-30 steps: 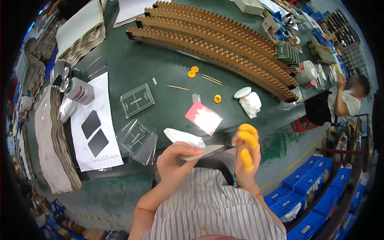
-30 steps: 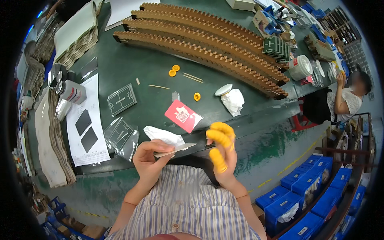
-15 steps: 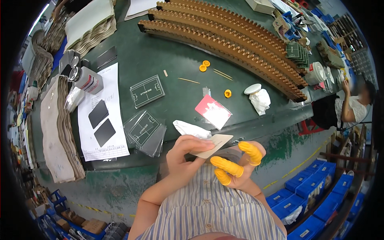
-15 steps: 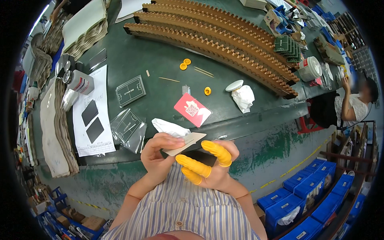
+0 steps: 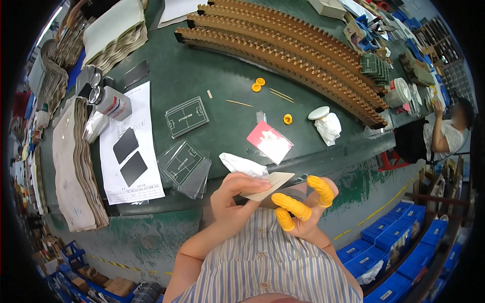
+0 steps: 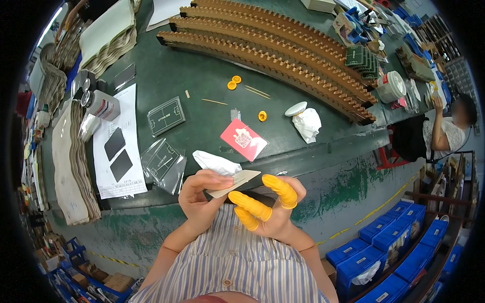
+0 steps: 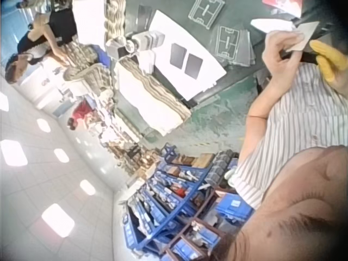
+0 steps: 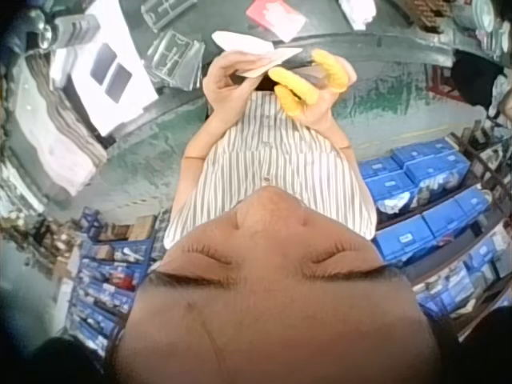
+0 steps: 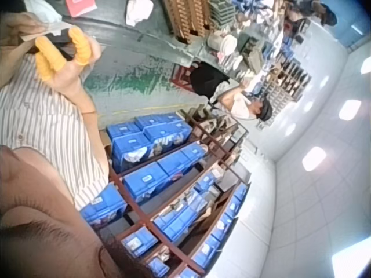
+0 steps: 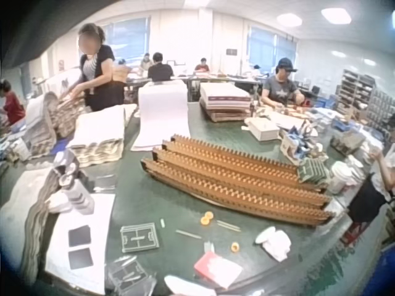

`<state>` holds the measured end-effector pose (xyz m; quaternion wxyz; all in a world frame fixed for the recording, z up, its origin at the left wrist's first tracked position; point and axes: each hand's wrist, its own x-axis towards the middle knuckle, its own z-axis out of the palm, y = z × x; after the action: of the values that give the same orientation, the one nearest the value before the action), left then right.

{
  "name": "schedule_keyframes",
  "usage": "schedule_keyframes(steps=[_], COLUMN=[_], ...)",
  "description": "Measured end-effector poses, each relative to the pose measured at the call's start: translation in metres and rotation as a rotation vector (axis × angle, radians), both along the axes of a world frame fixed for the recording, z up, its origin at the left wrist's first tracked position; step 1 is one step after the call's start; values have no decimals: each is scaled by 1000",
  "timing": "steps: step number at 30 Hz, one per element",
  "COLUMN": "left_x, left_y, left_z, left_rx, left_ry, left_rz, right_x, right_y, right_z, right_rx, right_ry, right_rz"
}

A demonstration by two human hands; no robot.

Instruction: The person wipes the surface of small rectangular cards using a white cloth. They handle the cards one by one, turning them over to clean both sides, and place them into a clear plastic sleeve. The person wears yellow finger cots on their right hand while performing the task.

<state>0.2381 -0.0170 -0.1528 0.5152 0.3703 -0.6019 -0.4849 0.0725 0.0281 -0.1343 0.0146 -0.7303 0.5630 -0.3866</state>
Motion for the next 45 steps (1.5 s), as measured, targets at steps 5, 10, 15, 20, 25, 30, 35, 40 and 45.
schedule_keyframes(steps=[5, 10, 15, 20, 25, 30, 35, 40, 45], left_x=[0, 1, 0, 0, 0, 0, 0, 0, 1], left_y=[-1, -1, -1, 1, 1, 1, 2, 2, 2], left_z=[-3, -3, -5, -7, -5, -5, -5, -3, -4], left_rx=[-25, -32, -37, -24, -22, 4, -4, 8, -12], left_ry=[7, 11, 39, 50, 82, 113, 118, 131, 119], left_rz=[-12, -14, -5, 4, 16, 16, 14, 21, 22], right_x=[1, 1, 0, 0, -3, -3, -3, -5, -2], right_y=[1, 1, 1, 0, 2, 3, 1, 2, 1], right_z=[-5, -4, -4, -8, -10, -12, -10, -11, -11], right_rx=[26, 25, 10, 19, 6, 33, 13, -11, 30], right_ry=[-14, -61, -28, -39, -50, -66, -53, -60, -64], right_rz=[5, -8, -42, -28, -80, -82, -86, -104, -110])
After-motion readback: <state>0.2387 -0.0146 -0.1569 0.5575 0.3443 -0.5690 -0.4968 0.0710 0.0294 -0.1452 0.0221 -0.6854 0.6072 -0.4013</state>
